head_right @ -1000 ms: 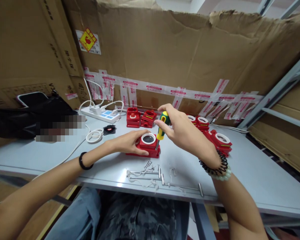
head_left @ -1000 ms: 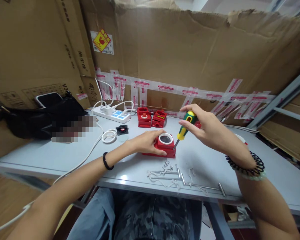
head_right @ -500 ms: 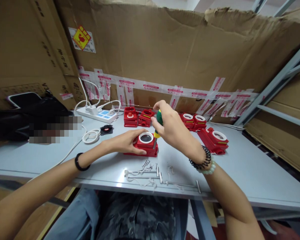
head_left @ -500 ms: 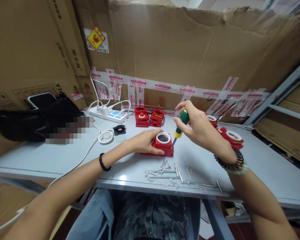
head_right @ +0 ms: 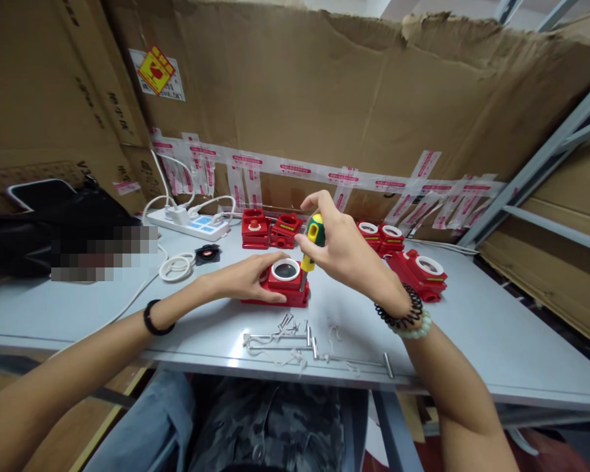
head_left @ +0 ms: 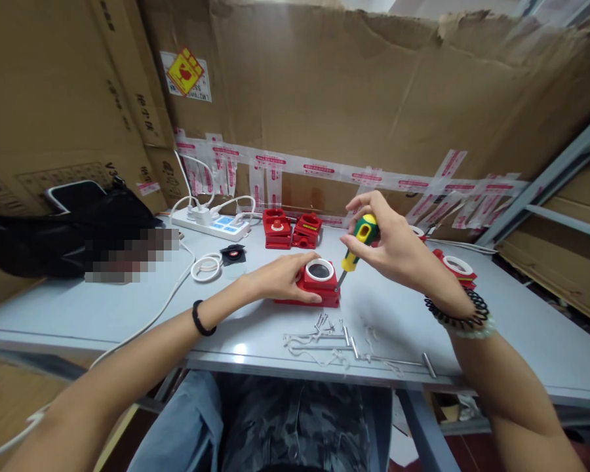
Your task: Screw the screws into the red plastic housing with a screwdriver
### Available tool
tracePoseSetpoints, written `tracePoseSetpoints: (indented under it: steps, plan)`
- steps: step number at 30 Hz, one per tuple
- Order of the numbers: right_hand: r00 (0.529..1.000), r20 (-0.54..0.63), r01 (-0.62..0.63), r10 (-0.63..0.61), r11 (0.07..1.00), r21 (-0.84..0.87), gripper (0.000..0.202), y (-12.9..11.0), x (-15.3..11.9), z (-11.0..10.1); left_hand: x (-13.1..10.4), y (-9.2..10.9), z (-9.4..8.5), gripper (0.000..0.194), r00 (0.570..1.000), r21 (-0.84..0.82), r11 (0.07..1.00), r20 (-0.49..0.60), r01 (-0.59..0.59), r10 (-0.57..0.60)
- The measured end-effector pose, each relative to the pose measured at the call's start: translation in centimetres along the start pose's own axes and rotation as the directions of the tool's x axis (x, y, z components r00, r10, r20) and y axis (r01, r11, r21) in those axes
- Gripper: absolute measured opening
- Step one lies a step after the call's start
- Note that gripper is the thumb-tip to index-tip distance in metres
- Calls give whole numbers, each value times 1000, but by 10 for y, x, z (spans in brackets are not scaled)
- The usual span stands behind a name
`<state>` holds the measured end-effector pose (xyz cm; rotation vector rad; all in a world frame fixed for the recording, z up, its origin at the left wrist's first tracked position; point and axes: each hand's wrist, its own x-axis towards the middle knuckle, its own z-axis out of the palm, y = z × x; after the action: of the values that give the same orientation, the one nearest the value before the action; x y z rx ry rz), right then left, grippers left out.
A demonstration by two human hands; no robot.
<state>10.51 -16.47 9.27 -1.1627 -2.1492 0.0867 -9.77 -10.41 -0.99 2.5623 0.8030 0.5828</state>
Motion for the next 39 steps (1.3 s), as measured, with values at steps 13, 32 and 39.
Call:
tracePoseSetpoints:
  steps: [13, 32, 39]
  plan:
    - [998, -28, -51, 50, 999, -15, 23, -1, 1, 5, 1, 1, 0, 72, 1000, -8, 1000, -3, 12, -12]
    - [997, 6, -71, 71, 997, -12, 37, -2, -3, 0, 0, 1, -1, 67, 1000, -7, 1000, 15, 3, -3]
    - [995, 69, -67, 68, 998, -11, 37, -2, -3, -2, 0, 1, -1, 69, 1000, -8, 1000, 15, 6, -6]
